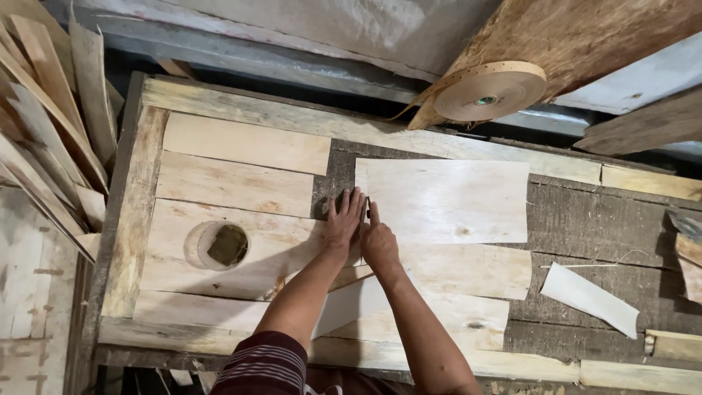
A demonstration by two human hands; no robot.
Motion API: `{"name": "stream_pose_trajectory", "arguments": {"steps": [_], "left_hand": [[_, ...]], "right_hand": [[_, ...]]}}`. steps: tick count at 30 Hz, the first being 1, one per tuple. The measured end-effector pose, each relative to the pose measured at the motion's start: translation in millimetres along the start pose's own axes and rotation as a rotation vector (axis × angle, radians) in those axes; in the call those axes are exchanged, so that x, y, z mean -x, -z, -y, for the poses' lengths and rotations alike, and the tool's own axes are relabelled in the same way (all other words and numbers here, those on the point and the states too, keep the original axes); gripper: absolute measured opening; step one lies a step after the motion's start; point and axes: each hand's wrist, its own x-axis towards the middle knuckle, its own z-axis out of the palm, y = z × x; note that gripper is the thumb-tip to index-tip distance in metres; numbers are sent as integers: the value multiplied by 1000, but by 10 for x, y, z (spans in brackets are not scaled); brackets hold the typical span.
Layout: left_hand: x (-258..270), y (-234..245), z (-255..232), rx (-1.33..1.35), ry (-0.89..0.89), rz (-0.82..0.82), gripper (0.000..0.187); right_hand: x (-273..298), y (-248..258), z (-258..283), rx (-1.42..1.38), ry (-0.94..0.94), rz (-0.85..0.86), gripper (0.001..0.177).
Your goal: Cutting and fitting small pieces of wood veneer to form a pattern.
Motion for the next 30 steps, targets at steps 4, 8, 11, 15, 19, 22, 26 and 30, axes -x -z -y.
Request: {"name": "stream_pose_trajectory", "arguments": {"steps": [4,8,11,15,19,22,26,30], "left_hand": [[-12,65,36,11,-15,47,78],[10,154,62,82,-26,80,82],[53,450,190,167,-15,133,86],[92,275,229,340,74,-121,95],[178,956,448,894,209,10,100],[192,932,440,905,214,-108,103],[167,843,408,793,196,-130,91],[150,674,372,781,179,-127,71]], "right_hand": [[-93,-225,-167,5,58,-52,70],[-86,-271,-201,-8,75,-81,69],[-47,-156,-125,-94,8,-60,70],[-2,29,-37,-102,-85,74,71],[-26,-117,-172,-60,27,-6,74],[-23,-71,-133,-111,-29,31,73],[-27,-128,-175,-114,-6,12,75],[41,53,-46,-128,-46,56,72]]}}
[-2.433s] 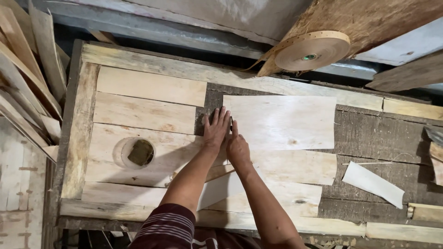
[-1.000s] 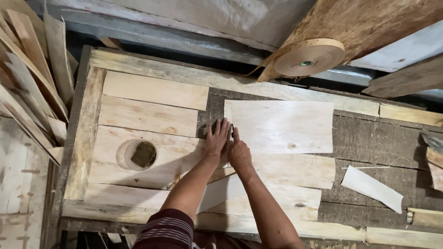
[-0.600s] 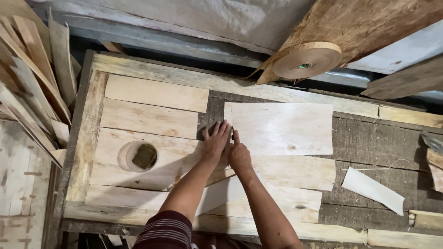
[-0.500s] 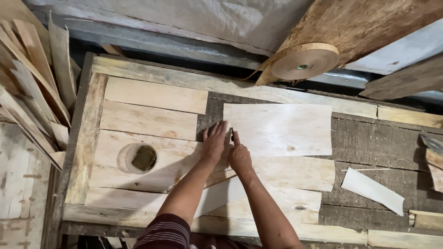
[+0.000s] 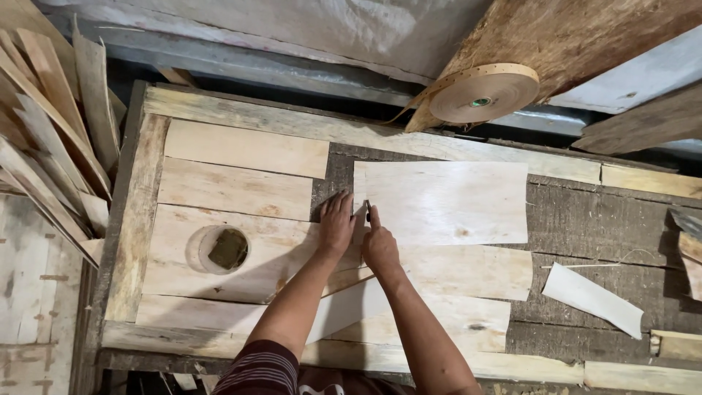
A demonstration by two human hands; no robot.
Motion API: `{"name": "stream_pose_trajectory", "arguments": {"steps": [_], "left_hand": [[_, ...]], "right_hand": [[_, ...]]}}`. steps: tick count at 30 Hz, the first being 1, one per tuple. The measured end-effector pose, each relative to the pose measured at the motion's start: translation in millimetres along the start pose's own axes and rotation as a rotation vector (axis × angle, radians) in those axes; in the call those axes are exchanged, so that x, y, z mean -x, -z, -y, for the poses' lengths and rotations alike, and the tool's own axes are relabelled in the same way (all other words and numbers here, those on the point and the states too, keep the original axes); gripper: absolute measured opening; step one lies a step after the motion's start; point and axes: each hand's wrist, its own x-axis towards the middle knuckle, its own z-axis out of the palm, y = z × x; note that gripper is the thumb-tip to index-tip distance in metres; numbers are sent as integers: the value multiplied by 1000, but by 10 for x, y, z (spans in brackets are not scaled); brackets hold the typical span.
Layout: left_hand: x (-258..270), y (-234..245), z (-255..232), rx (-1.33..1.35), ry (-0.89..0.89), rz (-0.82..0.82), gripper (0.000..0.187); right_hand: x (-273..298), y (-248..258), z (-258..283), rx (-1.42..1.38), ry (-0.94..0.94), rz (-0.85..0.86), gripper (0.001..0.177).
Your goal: Cutting and fitting small pieces of wood veneer to form a pattern.
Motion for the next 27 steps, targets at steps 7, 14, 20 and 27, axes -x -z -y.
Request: {"name": "stream_pose_trajectory", "arguments": {"steps": [7,14,20,27], "left_hand": [[52,119,-61,-38,-47,11,44],[52,175,-117,-20,-8,60,45],[64,67,-33,45,-10,-35,56],[41,24,31,34,-36,-73,62]], "right_hand": [[71,-84,-106,-188,51,-114,71],[101,-185,-224,-286,103,-206,62],[26,-244,-371,-338,143,-315,63],[89,-73,-252,-262,-11,-162,58]]}}
